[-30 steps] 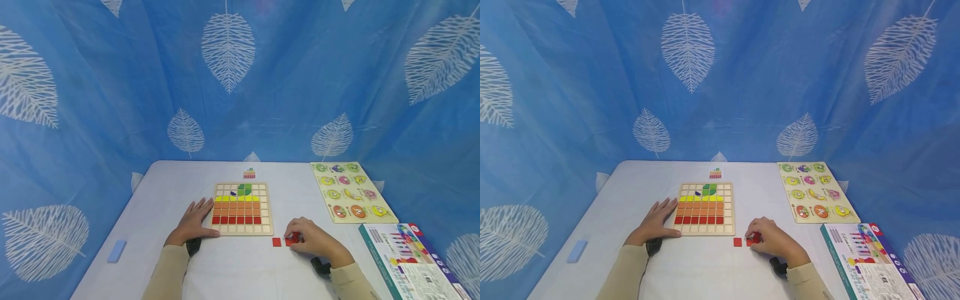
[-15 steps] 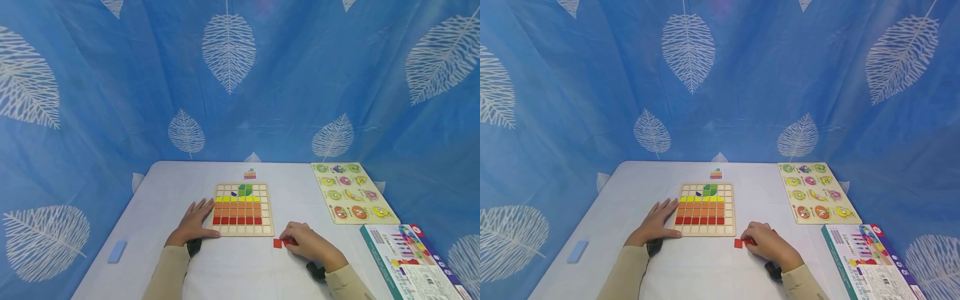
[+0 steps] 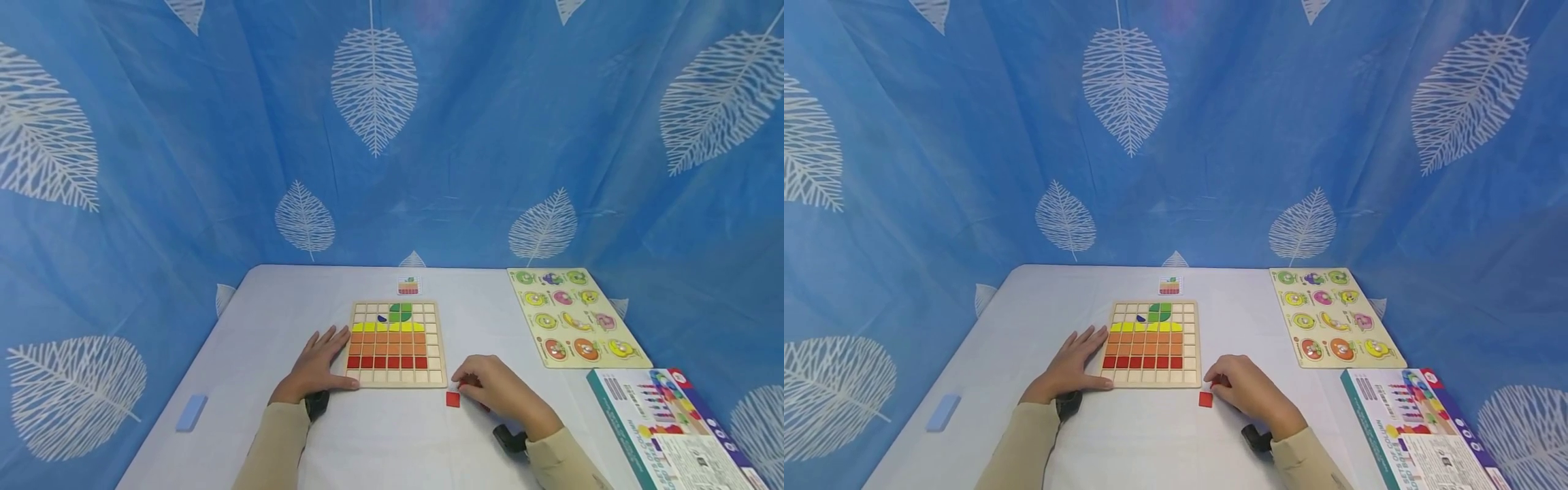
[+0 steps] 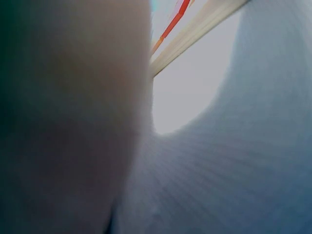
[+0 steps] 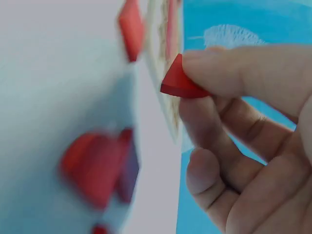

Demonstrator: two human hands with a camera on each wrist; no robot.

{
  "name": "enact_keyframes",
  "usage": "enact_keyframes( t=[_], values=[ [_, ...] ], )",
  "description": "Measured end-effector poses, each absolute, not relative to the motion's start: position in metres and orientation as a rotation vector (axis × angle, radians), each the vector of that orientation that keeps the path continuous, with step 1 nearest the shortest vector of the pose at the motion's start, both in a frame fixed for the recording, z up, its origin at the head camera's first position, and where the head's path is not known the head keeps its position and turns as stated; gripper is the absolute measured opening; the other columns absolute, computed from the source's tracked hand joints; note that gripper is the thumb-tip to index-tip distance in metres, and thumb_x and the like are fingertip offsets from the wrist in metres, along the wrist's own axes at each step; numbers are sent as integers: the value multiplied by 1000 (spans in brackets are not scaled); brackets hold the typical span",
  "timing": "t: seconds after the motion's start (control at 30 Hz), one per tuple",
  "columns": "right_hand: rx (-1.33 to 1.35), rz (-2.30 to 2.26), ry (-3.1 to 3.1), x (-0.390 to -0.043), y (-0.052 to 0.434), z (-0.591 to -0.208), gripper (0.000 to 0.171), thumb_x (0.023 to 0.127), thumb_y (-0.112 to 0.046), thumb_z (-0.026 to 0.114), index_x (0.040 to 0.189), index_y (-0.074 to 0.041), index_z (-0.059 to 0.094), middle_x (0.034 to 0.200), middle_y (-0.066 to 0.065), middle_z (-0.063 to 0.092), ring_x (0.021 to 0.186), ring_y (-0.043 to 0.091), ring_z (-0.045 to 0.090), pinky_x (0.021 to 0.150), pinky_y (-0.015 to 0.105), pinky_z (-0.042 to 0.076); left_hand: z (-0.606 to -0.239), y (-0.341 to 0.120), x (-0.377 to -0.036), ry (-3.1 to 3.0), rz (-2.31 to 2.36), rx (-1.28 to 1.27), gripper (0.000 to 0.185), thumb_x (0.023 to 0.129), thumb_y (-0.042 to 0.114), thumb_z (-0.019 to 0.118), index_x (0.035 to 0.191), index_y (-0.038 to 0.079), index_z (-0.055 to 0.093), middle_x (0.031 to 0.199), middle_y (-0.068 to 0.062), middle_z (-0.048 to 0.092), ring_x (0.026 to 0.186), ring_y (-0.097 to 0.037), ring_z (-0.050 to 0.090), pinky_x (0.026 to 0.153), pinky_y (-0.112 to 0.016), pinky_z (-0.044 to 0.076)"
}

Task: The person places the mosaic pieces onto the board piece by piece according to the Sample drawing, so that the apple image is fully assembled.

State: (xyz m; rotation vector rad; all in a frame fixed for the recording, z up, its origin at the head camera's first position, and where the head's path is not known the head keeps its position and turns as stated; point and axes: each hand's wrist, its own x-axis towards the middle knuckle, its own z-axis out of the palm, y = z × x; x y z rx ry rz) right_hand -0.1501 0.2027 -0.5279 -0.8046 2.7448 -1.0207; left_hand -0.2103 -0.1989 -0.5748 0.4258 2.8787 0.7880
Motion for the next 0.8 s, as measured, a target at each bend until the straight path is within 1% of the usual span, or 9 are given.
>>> enact_keyframes(
  t=[0.1, 0.2, 0.3, 0.4, 0.53, 0.67, 0.8],
  values=[
    [-795, -1044, 2739, -158, 190, -525, 15, 91, 1, 81, 101, -11, 80, 94, -14, 69, 82, 4, 64, 75, 29, 59, -576, -199, -210, 2882, 793, 416, 130, 60, 78, 86, 167, 22, 36, 170, -5, 31, 160, -29, 11, 126, -58, 3],
    [-767, -1076, 2726, -165, 173, -523, 17, 92, 0, 81, 102, -13, 80, 95, -14, 69, 82, 7, 63, 76, 29, 59, -576, -199, -210, 2874, 794, 410, 130, 60, 78, 85, 167, 23, 35, 171, -5, 31, 160, -29, 10, 126, -57, 2],
    [-768, -1121, 2703, -172, 155, -523, 20, 94, -1, 79, 110, -13, 81, 100, -13, 69, 84, 9, 60, 77, 28, 57, -576, -199, -211, 2877, 784, 420, 130, 60, 78, 84, 167, 23, 35, 171, -4, 30, 160, -28, 10, 126, -56, 2],
    [-849, -1156, 2673, -179, 137, -523, 24, 96, 1, 74, 116, -10, 81, 102, -8, 68, 85, 12, 58, 76, 30, 55, -576, -199, -211, 2882, 778, 439, 129, 61, 78, 84, 167, 22, 35, 170, -5, 31, 160, -28, 12, 127, -56, 3],
    [-929, -1183, 2628, -189, 115, -523, 19, 100, 1, 70, 112, -10, 80, 101, -6, 66, 88, 12, 58, 77, 32, 55, -577, -198, -212, 2879, 775, 445, 128, 62, 78, 84, 167, 21, 36, 170, -6, 31, 159, -29, 12, 127, -57, 3],
    [-861, -1252, 2580, -197, 95, -527, 14, 100, -2, 73, 108, -12, 77, 101, -10, 70, 91, 9, 64, 83, 30, 57, -576, -198, -212, 2871, 763, 451, 127, 63, 78, 84, 167, 22, 35, 171, -5, 30, 159, -28, 12, 127, -56, 2],
    [-783, -1349, 2561, -201, 71, -529, 8, 98, -6, 75, 104, -9, 77, 92, -11, 70, 83, 10, 65, 75, 29, 58, -578, -202, -214, 2872, 736, 450, 129, 63, 80, 82, 167, 23, 34, 171, -3, 29, 160, -27, 12, 127, -54, 1]
  ],
)
